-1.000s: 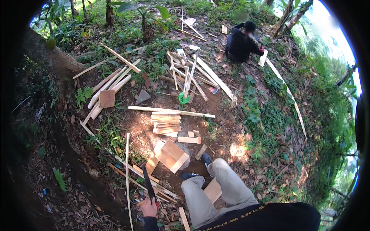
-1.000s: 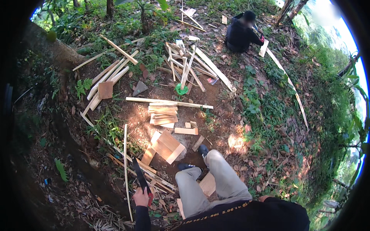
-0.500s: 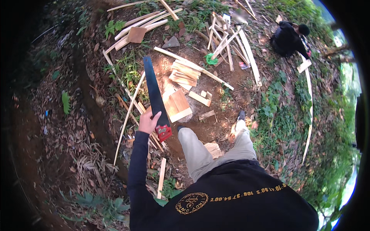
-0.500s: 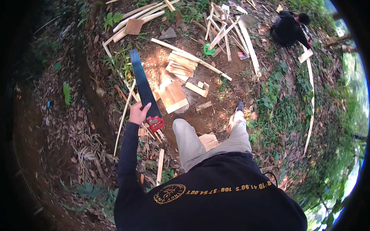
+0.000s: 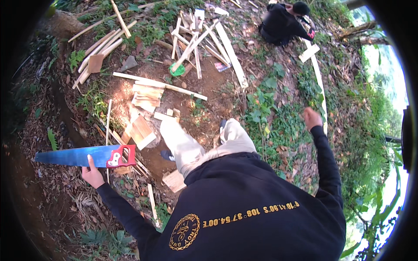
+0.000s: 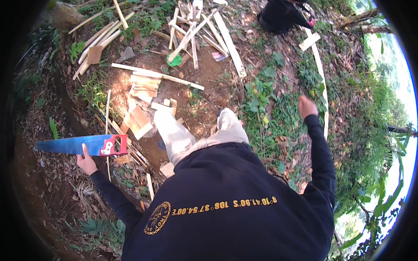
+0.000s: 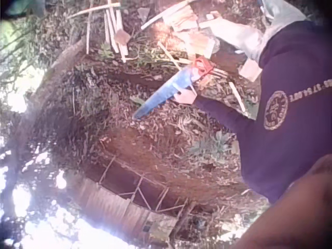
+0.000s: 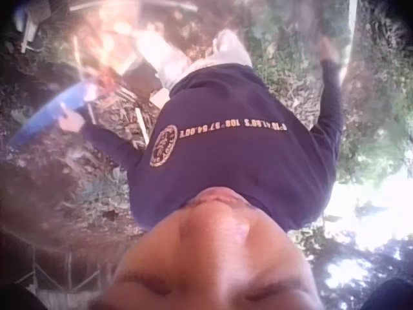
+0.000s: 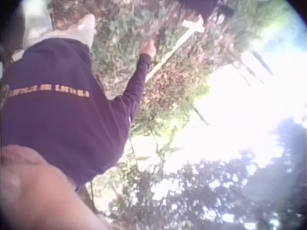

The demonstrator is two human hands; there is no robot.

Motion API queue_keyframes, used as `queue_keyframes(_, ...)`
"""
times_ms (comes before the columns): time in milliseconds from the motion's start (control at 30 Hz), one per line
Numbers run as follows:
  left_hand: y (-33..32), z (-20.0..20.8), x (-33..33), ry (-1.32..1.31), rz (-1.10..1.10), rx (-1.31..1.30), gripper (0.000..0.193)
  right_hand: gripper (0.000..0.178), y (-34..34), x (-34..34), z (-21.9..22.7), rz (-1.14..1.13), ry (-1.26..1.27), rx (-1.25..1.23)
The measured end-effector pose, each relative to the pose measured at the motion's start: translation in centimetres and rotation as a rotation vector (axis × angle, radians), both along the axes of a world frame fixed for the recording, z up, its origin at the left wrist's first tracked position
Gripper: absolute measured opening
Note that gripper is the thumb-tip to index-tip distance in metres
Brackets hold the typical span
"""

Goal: The person uses a hand saw to cut a piece of wood into smaller sections while sitting on the ground. After cutting, the person arranges the cut pieces into a small stack.

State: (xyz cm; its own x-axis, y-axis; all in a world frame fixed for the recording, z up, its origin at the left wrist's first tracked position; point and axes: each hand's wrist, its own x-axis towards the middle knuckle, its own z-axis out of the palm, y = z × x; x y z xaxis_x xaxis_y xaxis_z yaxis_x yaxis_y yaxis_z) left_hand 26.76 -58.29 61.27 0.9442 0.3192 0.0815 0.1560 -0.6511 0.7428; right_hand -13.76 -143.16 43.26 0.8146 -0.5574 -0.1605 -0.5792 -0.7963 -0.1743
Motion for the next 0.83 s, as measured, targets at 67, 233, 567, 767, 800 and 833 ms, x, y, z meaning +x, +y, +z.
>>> queue_keyframes(67, 1.0, 1.6, -2.1, -0.071, 0.028, 0.113, 0.037, 0.014, -9.1, 2.5, 4.2, -0.037, -0.023, -0.052)
queue_keyframes(233, -4.3, 5.5, -6.8, -0.039, 0.187, 0.555, 0.047, 0.021, -22.5, 17.4, 12.0, 0.21, -0.166, -0.138)
queue_keyframes(567, -21.2, -1.3, 4.0, 0.022, 0.054, 0.607, 0.039, 0.019, -13.0, 38.7, 8.4, 0.742, -0.437, 0.008)
queue_keyframes(767, -45.3, -8.3, 18.7, -0.184, -0.344, 0.413, 0.03, 0.047, -15.3, 16.9, -18.5, -0.231, 0.607, 0.307)
queue_keyframes(800, -47.7, -7.7, 20.6, -0.144, -0.381, 0.457, 0.027, 0.048, -13.5, 11.6, -21.7, -0.317, 0.566, 0.307)
queue_keyframes(833, -50.9, -6.9, 23.0, -0.109, -0.436, 0.493, 0.024, 0.048, -16.4, 14.4, -22.8, -0.297, 0.549, 0.309)
